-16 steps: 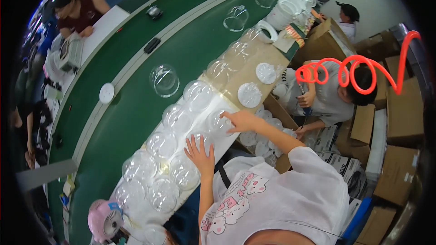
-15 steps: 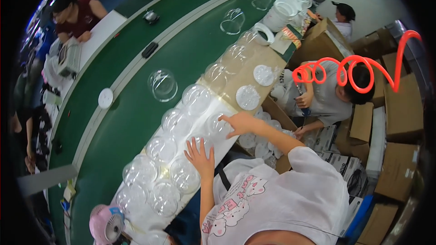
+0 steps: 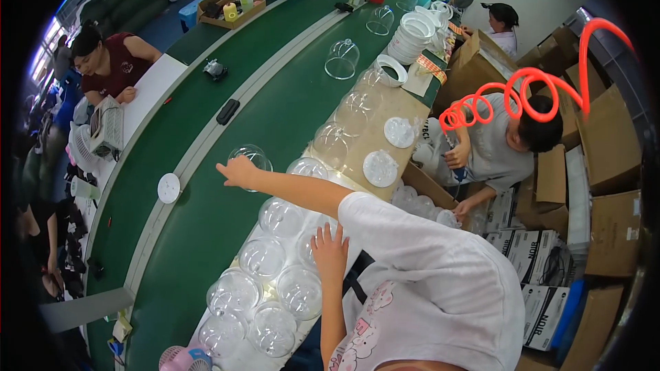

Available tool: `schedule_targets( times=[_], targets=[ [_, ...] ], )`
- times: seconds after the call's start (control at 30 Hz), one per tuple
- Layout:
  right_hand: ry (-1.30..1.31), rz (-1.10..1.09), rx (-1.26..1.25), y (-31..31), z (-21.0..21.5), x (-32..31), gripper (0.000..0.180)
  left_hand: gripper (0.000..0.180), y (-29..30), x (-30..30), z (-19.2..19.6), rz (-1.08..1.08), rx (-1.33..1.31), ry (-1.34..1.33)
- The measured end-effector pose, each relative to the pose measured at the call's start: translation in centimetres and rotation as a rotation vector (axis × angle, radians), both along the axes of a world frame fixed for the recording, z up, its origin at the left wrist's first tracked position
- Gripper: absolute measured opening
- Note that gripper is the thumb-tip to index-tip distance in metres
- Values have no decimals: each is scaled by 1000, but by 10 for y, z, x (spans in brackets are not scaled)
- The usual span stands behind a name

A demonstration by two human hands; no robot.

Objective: Assembling plastic dome covers and LED components into circular light fixtures on a factory production line.

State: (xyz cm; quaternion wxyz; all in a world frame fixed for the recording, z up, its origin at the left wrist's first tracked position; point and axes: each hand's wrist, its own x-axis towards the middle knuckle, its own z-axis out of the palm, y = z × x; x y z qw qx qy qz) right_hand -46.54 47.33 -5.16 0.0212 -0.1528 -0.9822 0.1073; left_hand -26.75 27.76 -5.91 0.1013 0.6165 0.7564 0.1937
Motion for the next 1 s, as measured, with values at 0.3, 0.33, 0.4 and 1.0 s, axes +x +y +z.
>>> schedule_targets(
  times=[0.3,0.33,0.4,1.0],
  targets=[
    [178,-268,99,10,3,8,32,39,-11,-1,-1,46,71,-143],
    [91,-267,-10,17,1,12,33,38,-9,-1,-1,39,92,-181],
    [126,-210,-13,17,-4,14,38,39,-8,-3,-2,42,91,-177],
    [864,-677,-416,27,211,381,18,52,46,9,20,-107,42,-121]
  ],
)
